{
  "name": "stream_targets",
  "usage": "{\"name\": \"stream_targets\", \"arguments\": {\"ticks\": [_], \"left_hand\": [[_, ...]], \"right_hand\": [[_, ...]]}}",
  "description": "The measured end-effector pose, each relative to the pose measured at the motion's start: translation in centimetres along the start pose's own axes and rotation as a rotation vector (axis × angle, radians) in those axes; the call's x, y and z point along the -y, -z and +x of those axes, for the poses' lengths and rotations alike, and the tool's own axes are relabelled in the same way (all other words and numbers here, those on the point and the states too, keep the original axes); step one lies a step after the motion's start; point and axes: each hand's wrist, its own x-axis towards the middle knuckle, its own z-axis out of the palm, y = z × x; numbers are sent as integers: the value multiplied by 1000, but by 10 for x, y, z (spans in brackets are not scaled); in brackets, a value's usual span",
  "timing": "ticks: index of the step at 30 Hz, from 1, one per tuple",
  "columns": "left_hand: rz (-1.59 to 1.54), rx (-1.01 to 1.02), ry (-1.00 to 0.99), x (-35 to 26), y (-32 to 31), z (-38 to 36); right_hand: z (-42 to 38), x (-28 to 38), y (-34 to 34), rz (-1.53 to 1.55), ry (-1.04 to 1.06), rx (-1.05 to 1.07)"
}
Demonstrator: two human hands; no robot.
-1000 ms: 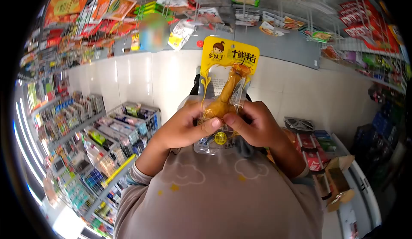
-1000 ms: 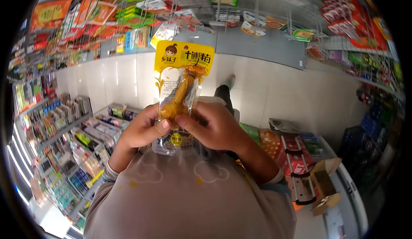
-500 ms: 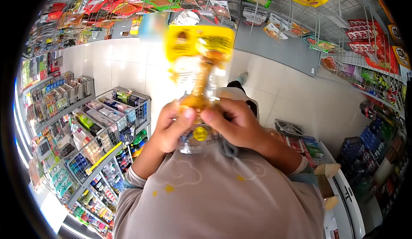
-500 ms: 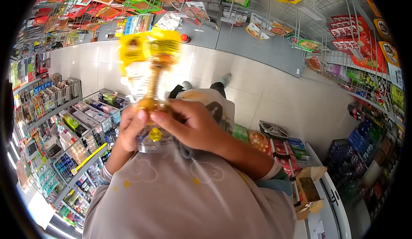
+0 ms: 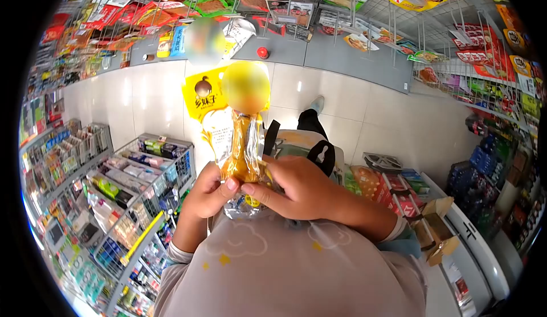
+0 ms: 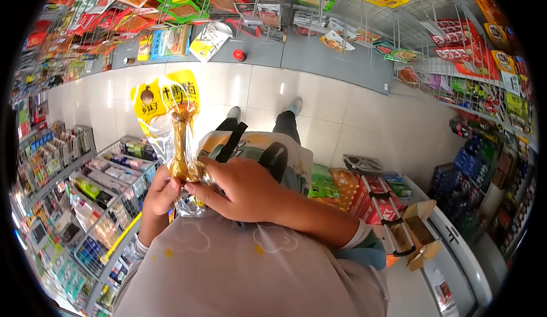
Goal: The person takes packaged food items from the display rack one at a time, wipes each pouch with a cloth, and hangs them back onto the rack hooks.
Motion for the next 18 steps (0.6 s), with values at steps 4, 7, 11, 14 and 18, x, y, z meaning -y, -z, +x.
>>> {"name": "stream_targets", "arguments": {"ticks": [4, 7, 11, 14, 18], "left_hand": [[-57, 122, -60, 29, 87, -7], [-295, 83, 28, 40, 116, -5], [-649, 212, -12, 50, 163, -11], [-786, 75, -12, 55, 206, -26], [-853, -43, -148, 56, 254, -36]], "right_hand": [[36, 1, -58, -79, -36, 0], [66, 2, -103, -185, -40, 64], [98, 11, -154, -184, -189, 104], [110, 33, -159, 75, -490, 180], [70, 21, -145, 158, -478, 86]]}}
